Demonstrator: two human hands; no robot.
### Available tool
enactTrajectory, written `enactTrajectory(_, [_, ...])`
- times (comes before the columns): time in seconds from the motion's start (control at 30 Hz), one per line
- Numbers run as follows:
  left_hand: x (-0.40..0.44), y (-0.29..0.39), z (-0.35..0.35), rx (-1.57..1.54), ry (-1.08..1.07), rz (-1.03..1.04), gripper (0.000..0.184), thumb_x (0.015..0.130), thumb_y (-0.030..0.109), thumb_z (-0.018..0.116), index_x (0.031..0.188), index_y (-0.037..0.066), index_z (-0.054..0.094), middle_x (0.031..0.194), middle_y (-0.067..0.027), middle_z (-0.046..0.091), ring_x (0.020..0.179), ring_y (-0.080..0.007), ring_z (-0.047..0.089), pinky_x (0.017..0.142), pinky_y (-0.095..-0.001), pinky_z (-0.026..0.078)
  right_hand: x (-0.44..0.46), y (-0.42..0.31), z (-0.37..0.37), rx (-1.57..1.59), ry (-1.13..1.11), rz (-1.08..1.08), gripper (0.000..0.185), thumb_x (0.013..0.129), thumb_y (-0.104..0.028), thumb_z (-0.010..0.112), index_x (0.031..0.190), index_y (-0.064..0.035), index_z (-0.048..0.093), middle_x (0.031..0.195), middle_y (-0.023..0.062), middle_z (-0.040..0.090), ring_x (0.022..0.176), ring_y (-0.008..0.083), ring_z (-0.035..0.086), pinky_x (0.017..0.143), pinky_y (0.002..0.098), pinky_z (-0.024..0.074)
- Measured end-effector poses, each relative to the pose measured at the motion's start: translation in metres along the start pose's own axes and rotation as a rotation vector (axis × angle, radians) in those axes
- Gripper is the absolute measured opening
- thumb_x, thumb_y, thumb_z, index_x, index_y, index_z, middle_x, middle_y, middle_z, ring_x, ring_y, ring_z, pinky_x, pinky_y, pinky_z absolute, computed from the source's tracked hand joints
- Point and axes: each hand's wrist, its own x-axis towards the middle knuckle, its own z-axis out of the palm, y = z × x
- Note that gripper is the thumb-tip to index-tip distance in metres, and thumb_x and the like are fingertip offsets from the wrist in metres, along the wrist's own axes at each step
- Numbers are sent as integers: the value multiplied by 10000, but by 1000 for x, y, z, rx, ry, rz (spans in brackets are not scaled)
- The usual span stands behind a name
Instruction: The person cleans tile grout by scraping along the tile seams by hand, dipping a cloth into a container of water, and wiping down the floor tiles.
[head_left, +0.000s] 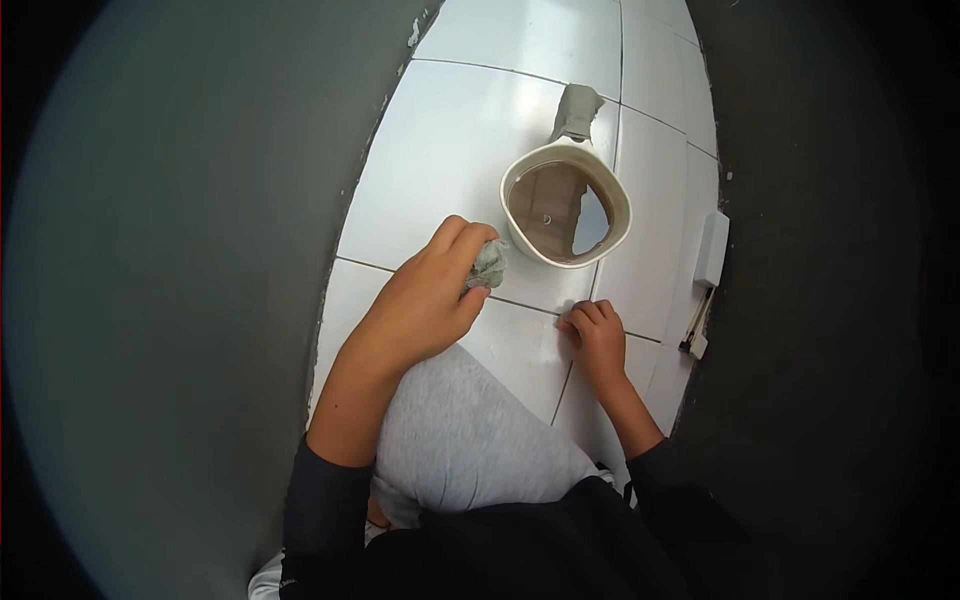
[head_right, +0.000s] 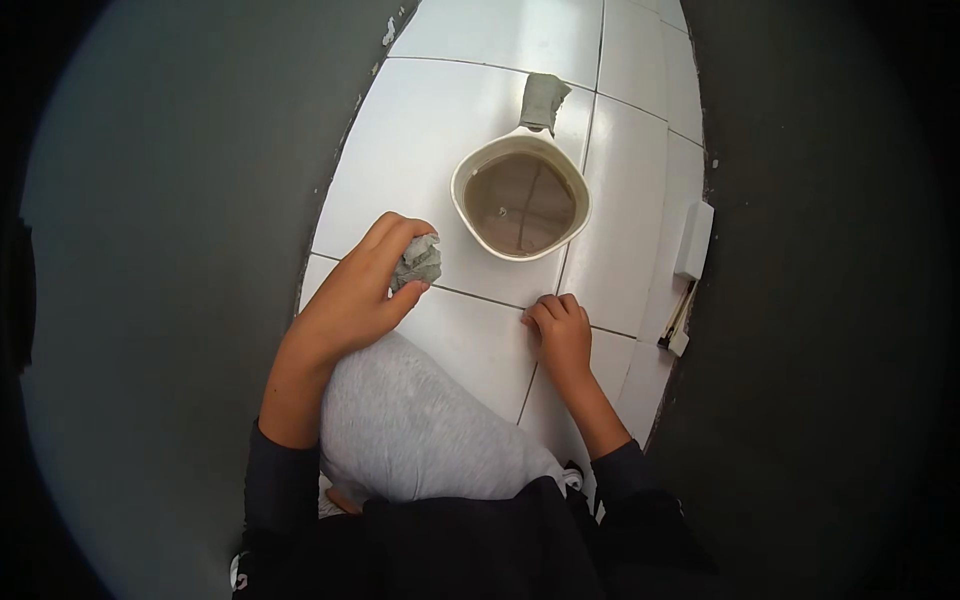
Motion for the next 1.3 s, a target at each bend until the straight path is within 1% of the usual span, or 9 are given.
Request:
enactTrajectory(0.2, [-6, -4, -5, 55, 25, 0, 367, 791, 4, 601, 1140, 21, 491, 1065, -134, 506, 949, -291, 565, 805, -362, 464, 33, -45, 35, 113, -2, -77, 112, 660, -34, 689, 744, -84, 634, 836, 32, 627, 806, 245, 562, 655, 355, 470])
enactTrajectory(0.4, [-6, -3, -6, 45, 54, -72, 354, 803, 2, 590, 1141, 20, 487, 1070, -139, 505, 942, -301, 573, 791, -367, 470, -2, 2, -3, -27, -13, 45, 90, 699, -66, 713, 750, -90, 645, 843, 14, 635, 797, 239, 555, 676, 366, 452])
enactTrajectory(0.47, [-3, -3, -3, 52, 63, -97, 353, 808, 0, 584, 1146, 20, 482, 1074, -140, 505, 943, -304, 575, 788, -368, 472, -1, 3, -8, -38, 5, 30, 106, 666, -52, 727, 743, -63, 655, 819, 46, 643, 760, 255, 557, 670, 353, 480])
enactTrajectory(0.53, [-1, -2, -1, 74, 114, -144, 357, 817, -9, 566, 1159, 20, 467, 1083, -140, 505, 950, -309, 577, 784, -373, 471, 7, -7, 8, 23, -4, -28, 92, 694, -63, 712, 752, -90, 646, 844, 12, 636, 803, 238, 557, 674, 366, 451])
enactTrajectory(0.77, [-7, -6, -3, 159, 165, -181, 374, 815, -8, 565, 1173, 18, 459, 1094, -147, 500, 951, -333, 570, 796, -383, 468, 70, -86, 83, 78, -4, -219, 51, 710, -83, 642, 708, -94, 592, 804, 33, 583, 786, 221, 539, 636, 356, 452])
enactTrajectory(0.9, [-8, -9, -5, 173, 188, -185, 370, 818, -7, 563, 1173, 11, 460, 1094, -147, 504, 953, -327, 572, 798, -383, 468, 52, -63, 53, 85, -35, -150, 64, 695, -58, 639, 696, -88, 582, 776, 31, 583, 783, 229, 538, 635, 355, 456])
enactTrajectory(1.07, [-3, -8, -4, 121, 118, -185, 365, 825, 1, 569, 1174, 1, 460, 1089, -146, 510, 955, -315, 576, 805, -379, 468, 18, -19, 7, 14, -70, -32, 89, 674, -46, 708, 743, -69, 657, 851, 55, 646, 768, 265, 567, 687, 359, 487])
enactTrajectory(1.17, [-1, -9, 2, 119, 110, -132, 363, 823, 1, 575, 1169, 3, 465, 1083, -147, 512, 951, -314, 576, 806, -376, 467, 26, -30, 32, 81, 17, -96, 105, 635, -31, 685, 710, -85, 635, 848, 45, 635, 770, 246, 556, 635, 365, 458])
enactTrajectory(1.3, [-3, -8, -1, 167, 49, -108, 389, 822, 33, 612, 1186, 35, 473, 1113, -146, 515, 982, -306, 576, 824, -372, 465, 63, -77, 79, 129, -28, -182, 69, 712, -101, 648, 729, -96, 582, 817, 35, 579, 803, 239, 547, 659, 379, 458])
